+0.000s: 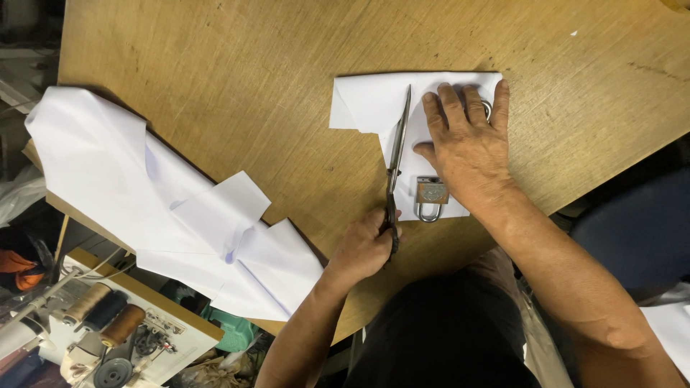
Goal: The person uses large shears to cut a piece of white fabric on a wooden table, using two padlocks as weights to hold the material in place. After cutting, the person removes the padlocks, folds the cut fabric pieces, and arranges them on the table.
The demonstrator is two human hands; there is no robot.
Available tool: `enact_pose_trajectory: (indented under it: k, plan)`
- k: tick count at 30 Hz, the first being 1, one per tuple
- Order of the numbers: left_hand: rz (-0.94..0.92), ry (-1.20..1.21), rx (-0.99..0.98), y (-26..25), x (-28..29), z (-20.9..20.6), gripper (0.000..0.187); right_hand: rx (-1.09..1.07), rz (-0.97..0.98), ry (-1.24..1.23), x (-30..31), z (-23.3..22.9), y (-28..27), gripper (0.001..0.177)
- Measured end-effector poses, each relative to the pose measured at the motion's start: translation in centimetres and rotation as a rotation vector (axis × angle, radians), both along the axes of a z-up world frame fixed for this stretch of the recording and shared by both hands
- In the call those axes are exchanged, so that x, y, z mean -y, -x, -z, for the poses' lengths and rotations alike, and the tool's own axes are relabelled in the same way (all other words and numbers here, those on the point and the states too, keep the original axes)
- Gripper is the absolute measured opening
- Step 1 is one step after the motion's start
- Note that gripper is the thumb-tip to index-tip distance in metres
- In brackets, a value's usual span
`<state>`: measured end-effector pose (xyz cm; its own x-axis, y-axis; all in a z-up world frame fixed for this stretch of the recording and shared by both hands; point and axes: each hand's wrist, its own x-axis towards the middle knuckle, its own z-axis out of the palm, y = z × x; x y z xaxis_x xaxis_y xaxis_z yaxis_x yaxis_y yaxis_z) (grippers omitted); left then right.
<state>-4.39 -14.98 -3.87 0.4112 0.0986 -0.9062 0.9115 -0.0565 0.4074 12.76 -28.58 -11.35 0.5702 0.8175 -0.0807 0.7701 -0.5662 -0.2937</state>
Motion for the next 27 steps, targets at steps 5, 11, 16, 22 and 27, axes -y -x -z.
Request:
enact_pose_trajectory:
  k: [5,11,16,22,27]
  plan:
    - [-0.073,0.017,-0.019,-0.1,0.5,-0.2,0.038,0.018,-0.001,-0.002,0.1,0.5,0.1,0.072]
    - [-0.129,0.022,-0.001,-0.5,0.9,-1.0,0.037,-0.002,0.011,0.009,0.1,0.5,0.1,0.074]
    - [-0.106,0.026,0.024,-0.6,1.3,-0.4,0.04,0.017,0.009,0.044,0.1,0.4,0.2,0.073]
    - [-0.115,0.001,0.015,-1.0,1.4,-0.3,0.04,0.015,0.01,0.025,0.2,0.5,0.1,0.073]
    - [-0.147,0.009,0.039,-0.7,1.6,0.0,0.037,0.019,0.009,0.016,0.2,0.4,0.1,0.071]
